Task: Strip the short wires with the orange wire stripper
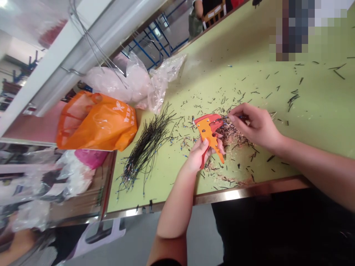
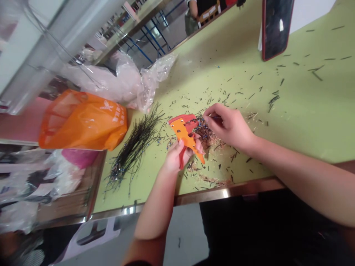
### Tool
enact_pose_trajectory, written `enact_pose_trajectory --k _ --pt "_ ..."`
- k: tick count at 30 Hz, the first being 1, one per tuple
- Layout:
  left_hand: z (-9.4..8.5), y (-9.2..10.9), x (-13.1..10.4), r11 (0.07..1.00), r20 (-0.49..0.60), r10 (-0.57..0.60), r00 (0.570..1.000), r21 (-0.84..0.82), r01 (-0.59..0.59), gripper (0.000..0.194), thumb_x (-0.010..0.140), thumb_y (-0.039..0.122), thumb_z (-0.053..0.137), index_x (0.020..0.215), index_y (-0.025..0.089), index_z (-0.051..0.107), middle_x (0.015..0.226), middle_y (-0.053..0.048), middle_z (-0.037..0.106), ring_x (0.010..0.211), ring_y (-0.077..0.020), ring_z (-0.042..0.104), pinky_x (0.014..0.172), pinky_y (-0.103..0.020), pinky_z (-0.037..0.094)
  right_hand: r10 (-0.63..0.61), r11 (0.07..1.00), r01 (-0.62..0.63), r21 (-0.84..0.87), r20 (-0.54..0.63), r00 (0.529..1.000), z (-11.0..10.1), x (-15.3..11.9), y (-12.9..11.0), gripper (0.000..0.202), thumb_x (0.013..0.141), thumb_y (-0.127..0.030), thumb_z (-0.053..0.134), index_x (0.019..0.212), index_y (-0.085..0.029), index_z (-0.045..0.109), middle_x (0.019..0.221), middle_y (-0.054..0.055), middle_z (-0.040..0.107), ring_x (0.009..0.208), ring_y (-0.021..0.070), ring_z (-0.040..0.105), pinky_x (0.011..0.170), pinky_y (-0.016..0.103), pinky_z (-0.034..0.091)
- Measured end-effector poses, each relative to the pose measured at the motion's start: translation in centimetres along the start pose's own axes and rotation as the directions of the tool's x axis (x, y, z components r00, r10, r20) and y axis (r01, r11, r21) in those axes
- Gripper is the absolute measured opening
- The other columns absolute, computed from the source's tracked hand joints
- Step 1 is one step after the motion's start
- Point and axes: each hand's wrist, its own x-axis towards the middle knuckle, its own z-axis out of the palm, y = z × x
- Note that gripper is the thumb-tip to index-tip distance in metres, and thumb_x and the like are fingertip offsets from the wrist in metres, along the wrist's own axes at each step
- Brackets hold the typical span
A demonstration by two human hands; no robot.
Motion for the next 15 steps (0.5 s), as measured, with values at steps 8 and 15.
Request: enact_pose_trajectory --k 8,15 --pt "-0.12 -0.34 0.03 0.999 0.010 0.035 0.999 0.038 -0.035 0.056 0.088 0.071 0.072 0.108 0.018 0.065 0.081 -0.003 0.062 0.075 -0.0189 0.065 0.079 -0.039 0.061 -0.030 0.993 0.032 -0.114 0.027 0.999 0.31 -0.35 -0.05 0.012 0.102 -0.031 0.060 0.098 -0.021 0.066 0.078 0.004 0.072 0.060 0.0162 0.059 0.056 0.032 0.044" --pt "-0.12 -0.36 0.01 0.998 0.030 0.042 0.999 0.041 -0.043 0.055 0.089 0.070 0.070 0.105 0.018 0.064 0.080 -0.003 0.061 0.075 -0.0181 0.063 0.079 -0.038 0.061 -0.115 0.974 0.116 -0.196 0.015 0.993 -0.21 0.00 -0.19 0.008 0.101 -0.026 0.059 0.096 -0.025 0.066 0.086 0.007 0.072 0.069 0.0212 0.061 0.062 0.037 0.045"
